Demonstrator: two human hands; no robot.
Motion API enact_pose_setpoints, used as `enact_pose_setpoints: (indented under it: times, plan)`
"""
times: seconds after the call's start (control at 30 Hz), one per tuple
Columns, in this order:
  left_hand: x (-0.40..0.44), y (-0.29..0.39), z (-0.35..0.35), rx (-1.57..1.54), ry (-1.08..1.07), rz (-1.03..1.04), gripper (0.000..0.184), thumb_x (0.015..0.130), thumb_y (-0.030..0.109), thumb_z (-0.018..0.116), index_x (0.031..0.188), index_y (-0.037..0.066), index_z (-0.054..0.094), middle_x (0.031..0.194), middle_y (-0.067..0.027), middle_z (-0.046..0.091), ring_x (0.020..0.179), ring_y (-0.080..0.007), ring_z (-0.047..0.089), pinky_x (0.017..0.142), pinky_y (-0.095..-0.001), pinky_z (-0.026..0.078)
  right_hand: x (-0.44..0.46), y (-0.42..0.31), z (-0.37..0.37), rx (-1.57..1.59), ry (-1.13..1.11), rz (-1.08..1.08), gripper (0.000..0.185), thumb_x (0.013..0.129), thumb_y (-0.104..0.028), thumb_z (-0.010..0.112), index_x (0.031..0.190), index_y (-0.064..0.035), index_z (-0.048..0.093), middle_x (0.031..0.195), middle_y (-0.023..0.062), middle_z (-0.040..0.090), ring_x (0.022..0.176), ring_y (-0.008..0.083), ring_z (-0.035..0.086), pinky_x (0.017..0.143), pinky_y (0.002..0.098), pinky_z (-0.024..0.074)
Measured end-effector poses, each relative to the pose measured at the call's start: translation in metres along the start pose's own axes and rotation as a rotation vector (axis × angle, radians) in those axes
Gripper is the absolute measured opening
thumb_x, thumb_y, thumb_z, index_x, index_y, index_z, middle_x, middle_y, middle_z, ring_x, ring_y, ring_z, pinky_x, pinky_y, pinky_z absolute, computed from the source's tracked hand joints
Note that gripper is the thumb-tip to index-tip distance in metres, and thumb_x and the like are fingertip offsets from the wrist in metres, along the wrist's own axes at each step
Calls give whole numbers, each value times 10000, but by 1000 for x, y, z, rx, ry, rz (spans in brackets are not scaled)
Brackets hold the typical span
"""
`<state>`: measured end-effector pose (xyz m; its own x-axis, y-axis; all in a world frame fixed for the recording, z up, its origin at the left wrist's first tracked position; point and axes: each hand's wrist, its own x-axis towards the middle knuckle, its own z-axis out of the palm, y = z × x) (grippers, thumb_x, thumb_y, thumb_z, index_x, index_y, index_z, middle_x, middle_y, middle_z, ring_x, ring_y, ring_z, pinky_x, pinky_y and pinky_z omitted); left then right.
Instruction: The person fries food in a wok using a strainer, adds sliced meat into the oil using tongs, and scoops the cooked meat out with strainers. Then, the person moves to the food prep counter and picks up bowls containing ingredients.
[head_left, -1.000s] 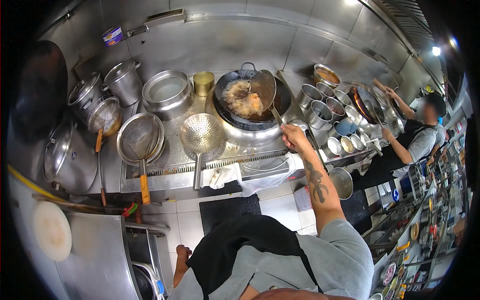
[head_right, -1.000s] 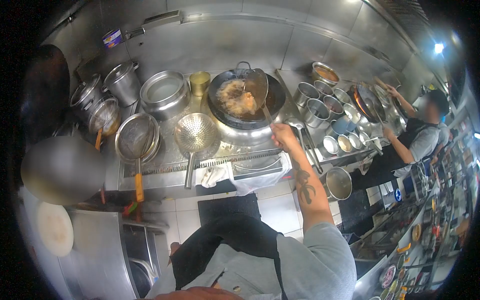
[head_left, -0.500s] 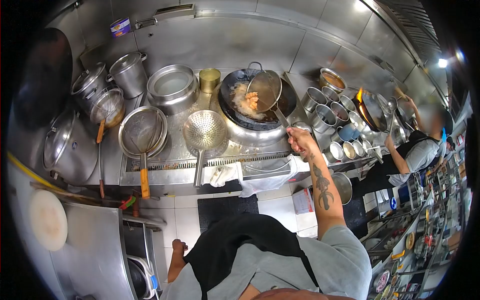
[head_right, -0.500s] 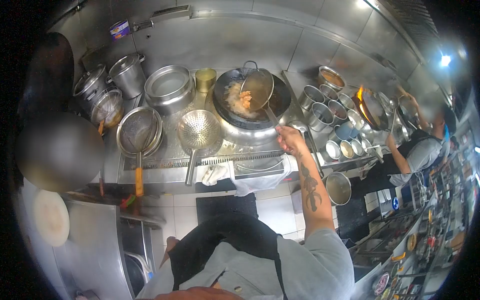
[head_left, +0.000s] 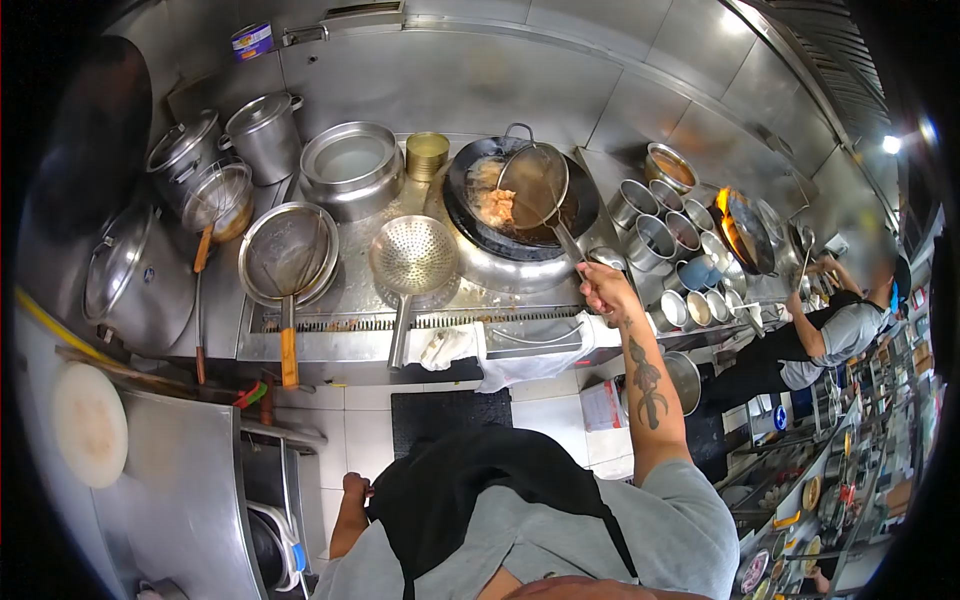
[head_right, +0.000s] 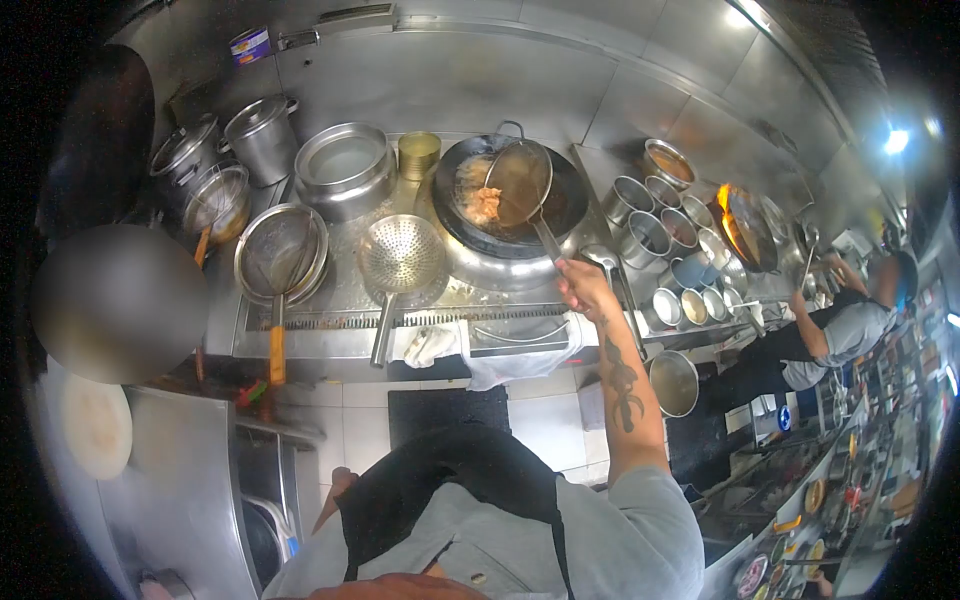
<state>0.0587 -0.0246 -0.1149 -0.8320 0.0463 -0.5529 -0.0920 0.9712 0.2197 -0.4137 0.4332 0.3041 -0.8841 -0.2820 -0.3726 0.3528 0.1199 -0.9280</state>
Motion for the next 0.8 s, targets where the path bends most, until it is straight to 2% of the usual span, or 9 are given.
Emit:
enact_pose_setpoints:
  times: [0.13, 0.17, 0.3, 0.37, 0.47, 0.53, 0.8]
  plan:
    - [-4, 1, -3, 39, 6, 34, 53, 761, 92, 640, 726, 52, 641, 643, -105, 631, 608, -236, 648, 513, -333, 543, -2, 5, -7, 3, 3, -3, 253, 958, -178, 445, 1180, -63, 482, 613, 22, 518, 352, 79, 361, 297, 221, 240]
    - [-5, 2, -3, 165, 74, 65, 125, 752, 136, 672, 643, 75, 658, 634, -77, 639, 611, -215, 644, 527, -319, 533, -4, 6, -8, -10, -12, -8, 259, 959, -185, 451, 1185, -63, 485, 614, 21, 519, 353, 80, 367, 298, 221, 240]
    - [0, -3, 4, 127, 134, 60, 165, 752, 191, 689, 639, 76, 654, 677, -74, 656, 627, -223, 639, 537, -350, 521, -21, -3, -11, -84, -39, -32, 270, 960, -207, 475, 1187, -65, 512, 606, 13, 520, 362, 78, 393, 312, 215, 255]
    - [0, -4, 7, 108, 162, 60, 189, 752, 219, 697, 636, 77, 652, 698, -72, 664, 635, -227, 637, 542, -365, 515, -19, -3, -19, -219, -26, -76, 270, 960, -212, 484, 1179, -63, 535, 597, 1, 512, 371, 70, 400, 327, 211, 268]
    - [1, -9, 0, 17, 85, 161, 165, 827, 147, 607, 755, 2, 572, 705, -136, 653, 598, -254, 659, 467, -387, 549, -16, -11, -21, -433, 2, -142, 267, 962, -210, 486, 1169, -57, 558, 586, -16, 496, 382, 59, 398, 347, 209, 285]
    - [2, -8, -2, -25, 54, 183, 141, 821, 122, 591, 755, 0, 566, 700, -147, 648, 589, -261, 657, 459, -391, 548, -18, -22, -16, -602, 18, -197, 282, 960, -195, 484, 1186, -45, 560, 584, -22, 483, 391, 54, 394, 357, 217, 292]
    - [6, -2, -7, -77, 64, 191, 57, 800, 22, 526, 755, -9, 540, 684, -191, 629, 556, -287, 647, 431, -408, 545, 15, -33, 9, -568, -43, -231, 271, 952, -139, 462, 1181, -20, 547, 577, -5, 478, 381, 72, 394, 356, 227, 293]
